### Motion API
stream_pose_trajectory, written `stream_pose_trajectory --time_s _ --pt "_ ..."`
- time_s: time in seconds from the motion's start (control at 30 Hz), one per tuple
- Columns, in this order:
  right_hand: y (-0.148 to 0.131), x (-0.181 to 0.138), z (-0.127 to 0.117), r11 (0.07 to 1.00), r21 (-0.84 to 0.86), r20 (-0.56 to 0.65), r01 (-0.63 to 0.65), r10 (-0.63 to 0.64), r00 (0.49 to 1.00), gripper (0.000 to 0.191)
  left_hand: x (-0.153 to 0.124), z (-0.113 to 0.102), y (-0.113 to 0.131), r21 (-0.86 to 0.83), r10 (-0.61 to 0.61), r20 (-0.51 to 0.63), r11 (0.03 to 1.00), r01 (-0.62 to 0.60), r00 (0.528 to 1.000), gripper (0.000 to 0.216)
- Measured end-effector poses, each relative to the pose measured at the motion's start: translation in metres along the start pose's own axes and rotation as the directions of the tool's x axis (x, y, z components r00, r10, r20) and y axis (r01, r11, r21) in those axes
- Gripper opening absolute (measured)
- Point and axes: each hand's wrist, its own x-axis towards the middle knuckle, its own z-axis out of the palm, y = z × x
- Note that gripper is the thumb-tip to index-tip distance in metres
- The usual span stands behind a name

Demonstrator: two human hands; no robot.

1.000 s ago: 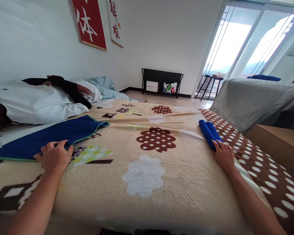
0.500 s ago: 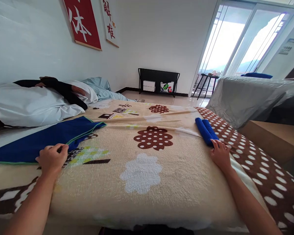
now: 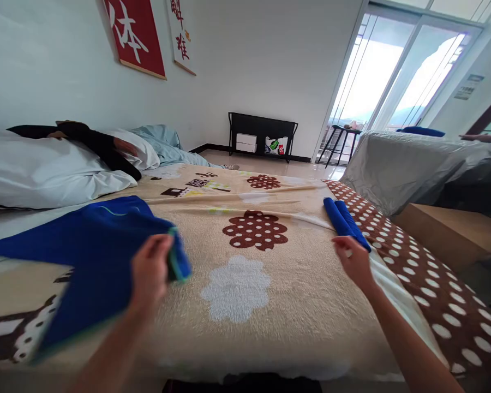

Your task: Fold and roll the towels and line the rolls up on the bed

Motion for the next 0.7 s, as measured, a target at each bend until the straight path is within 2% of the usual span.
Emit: stream_pose_trajectory --time_s 0.03,0.07,0.1,0.17,0.27,0.33,0.43,0.57,0.63,0.7 --pt "-0.027 -0.001 0.002 0.996 0.082 0.125 0.034 -0.044 0.991 0.025 -0.022 0.021 -0.003 -0.052 -0.054 0.142 0.997 0.062 0.988 0.035" --pt "-0.053 -0.003 0.005 0.986 0.158 0.235 0.055 -0.092 0.968 0.025 -0.045 0.041 -0.005 -0.087 -0.099 0.285 0.988 0.128 0.953 0.036" --pt "-0.078 -0.005 0.007 0.972 0.226 0.320 0.065 -0.137 0.938 0.025 -0.067 0.059 -0.005 -0.110 -0.131 0.403 0.976 0.190 0.906 0.034" --pt "-0.120 -0.010 0.009 0.942 0.330 0.431 0.058 -0.205 0.879 0.029 -0.106 0.086 0.000 -0.130 -0.162 0.605 0.946 0.297 0.779 0.032" --pt "-0.153 -0.014 0.011 0.915 0.403 0.503 0.013 -0.233 0.833 0.040 -0.138 0.103 0.011 -0.164 -0.136 0.780 0.898 0.409 0.611 0.030" --pt "-0.160 -0.015 0.011 0.909 0.416 0.522 -0.016 -0.224 0.823 0.042 -0.142 0.104 0.016 -0.189 -0.115 0.830 0.863 0.469 0.545 0.030" --pt "-0.162 -0.019 0.012 0.888 0.455 0.538 -0.068 -0.213 0.815 0.035 -0.137 0.099 0.017 -0.202 -0.118 0.864 0.810 0.551 0.489 0.028" --pt "-0.166 -0.024 0.018 0.804 0.563 0.521 -0.189 -0.169 0.836 0.024 -0.133 0.094 0.016 -0.189 -0.152 0.881 0.755 0.627 0.449 0.026" --pt "-0.162 -0.024 0.021 0.754 0.611 0.509 -0.241 -0.141 0.849 0.023 -0.130 0.093 0.015 -0.188 -0.182 0.874 0.730 0.658 0.451 0.026" --pt "-0.150 -0.019 0.024 0.671 0.674 0.484 -0.311 -0.083 0.871 0.023 -0.120 0.090 0.016 -0.220 -0.219 0.838 0.702 0.678 0.499 0.025"
